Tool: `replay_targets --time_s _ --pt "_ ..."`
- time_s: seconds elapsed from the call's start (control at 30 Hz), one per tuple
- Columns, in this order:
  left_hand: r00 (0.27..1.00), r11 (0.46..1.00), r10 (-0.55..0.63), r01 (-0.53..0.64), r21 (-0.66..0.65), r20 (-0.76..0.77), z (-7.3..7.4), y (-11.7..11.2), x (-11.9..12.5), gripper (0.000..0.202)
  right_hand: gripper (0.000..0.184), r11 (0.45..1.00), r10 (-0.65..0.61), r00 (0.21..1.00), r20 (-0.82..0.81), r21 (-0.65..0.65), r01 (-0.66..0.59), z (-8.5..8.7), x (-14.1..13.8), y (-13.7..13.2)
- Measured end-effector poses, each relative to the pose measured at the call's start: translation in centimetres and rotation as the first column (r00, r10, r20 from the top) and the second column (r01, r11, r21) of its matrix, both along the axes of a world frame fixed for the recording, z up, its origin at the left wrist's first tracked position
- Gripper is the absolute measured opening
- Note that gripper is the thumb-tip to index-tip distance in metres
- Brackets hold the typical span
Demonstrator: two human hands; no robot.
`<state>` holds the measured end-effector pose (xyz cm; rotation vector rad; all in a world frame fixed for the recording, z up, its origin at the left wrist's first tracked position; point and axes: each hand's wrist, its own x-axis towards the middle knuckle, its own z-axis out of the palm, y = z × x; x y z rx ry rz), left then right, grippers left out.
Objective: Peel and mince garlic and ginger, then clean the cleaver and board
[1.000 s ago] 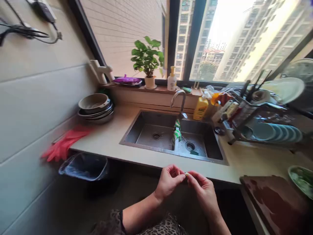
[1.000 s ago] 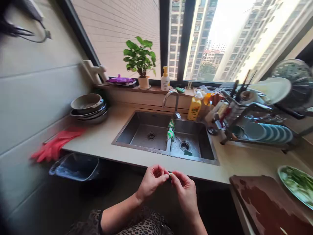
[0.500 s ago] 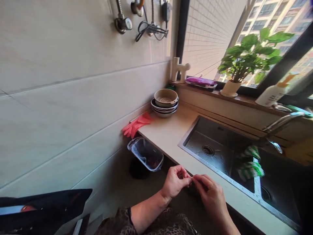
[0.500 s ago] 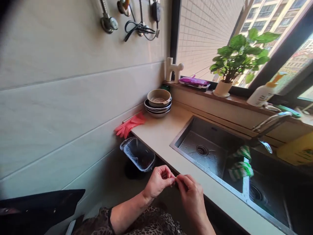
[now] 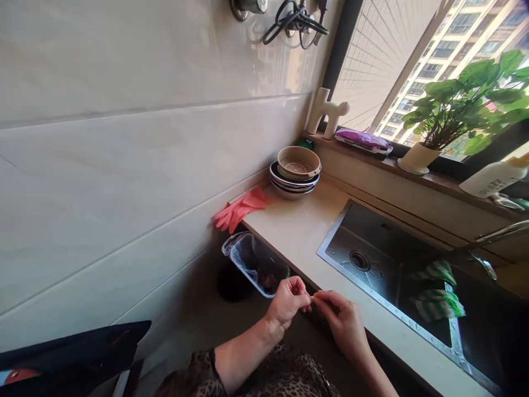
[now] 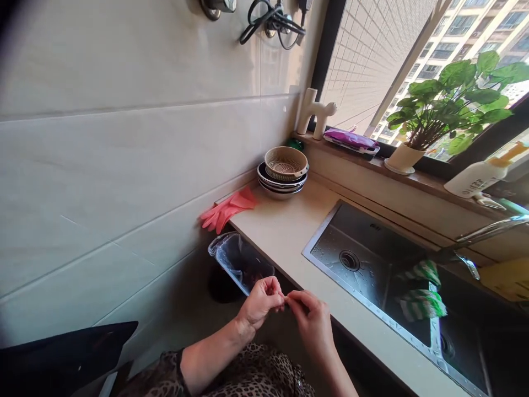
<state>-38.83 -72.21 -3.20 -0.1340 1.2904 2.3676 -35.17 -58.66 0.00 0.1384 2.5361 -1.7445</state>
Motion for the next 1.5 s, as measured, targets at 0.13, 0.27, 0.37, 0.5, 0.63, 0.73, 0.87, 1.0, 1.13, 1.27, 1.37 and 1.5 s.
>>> replay_targets --time_s 0.13,0.27,0.37,0.5,0.63,0.73,0.87,1.0,1.13,1.27,1.37,1.5 --pt "0.991 0.991 -0.078 0.065 0.115 0.109 -1.4 -0.1 -0.4 0.019 0.03 0.871 -0.105 0.966 0.234 -0.447 0.203 -1.7 -0.1 -0.8" --pt "0.981 0.98 -0.179 0.184 -0.069 0.074 -3.5 -0.4 -1.0 0.015 0.033 0.446 -0.176 0.861 0.477 -0.741 0.502 -2.5 -0.1 -1.0" --pt "0.954 0.87 -0.153 0.006 -0.493 -0.259 -4.6 -2.4 -2.5 0.006 0.034 0.26 -0.156 0.826 0.542 -0.784 0.563 -2.5 0.1 -0.1" --pt "0.749 0.561 -0.09 -0.506 -0.655 -0.656 -6.4 -6.4 -5.4 0.018 0.034 0.193 -0.19 0.814 0.55 -0.792 0.58 -2.6 1.2 1.6" --pt "0.692 0.335 -0.514 -0.382 -0.861 -0.507 -9.5 -9.3 -7.5 0.019 0.032 0.186 -0.229 0.802 0.552 -0.784 0.592 -3.1 2.6 2.7" --pt "0.687 0.175 -0.631 -0.328 -0.928 -0.361 -11.4 -10.7 -8.4 0.014 0.034 0.181 -0.242 0.787 0.567 -0.771 0.611 -3.4 3.5 3.3" --pt "0.745 0.159 -0.553 -0.343 -0.926 -0.372 -12.0 -11.6 -9.7 0.031 0.037 0.179 -0.265 0.771 0.579 -0.756 0.629 -3.4 4.2 3.9" --pt "0.747 0.199 -0.485 -0.413 -0.889 -0.456 -11.1 -12.2 -10.3 0.032 0.036 0.192 -0.253 0.78 0.573 -0.76 0.621 -3.5 4.7 4.4" --pt "0.733 0.088 -0.509 -0.477 -0.874 -0.451 -9.5 -12.3 -9.8 0.021 0.033 0.185 -0.254 0.779 0.574 -0.762 0.621 -3.8 5.1 4.6" --pt "0.673 -0.068 -0.714 -0.341 -0.938 -0.193 -8.7 -11.7 -9.2 0.032 0.031 0.195 -0.267 0.781 0.565 -0.762 0.618 -4.1 5.7 4.9" --pt "0.69 -0.183 -0.723 -0.236 -0.954 -0.032 -9.0 -11.3 -8.9 0.035 0.032 0.188 -0.302 0.778 0.551 -0.766 0.615 -4.4 6.4 5.4" --pt "0.641 -0.252 -0.765 -0.21 -0.945 0.062 -10.0 -11.6 -8.5 0.064 0.033 0.121 -0.359 0.739 0.57 -0.757 0.643 -4.4 8.0 6.5"
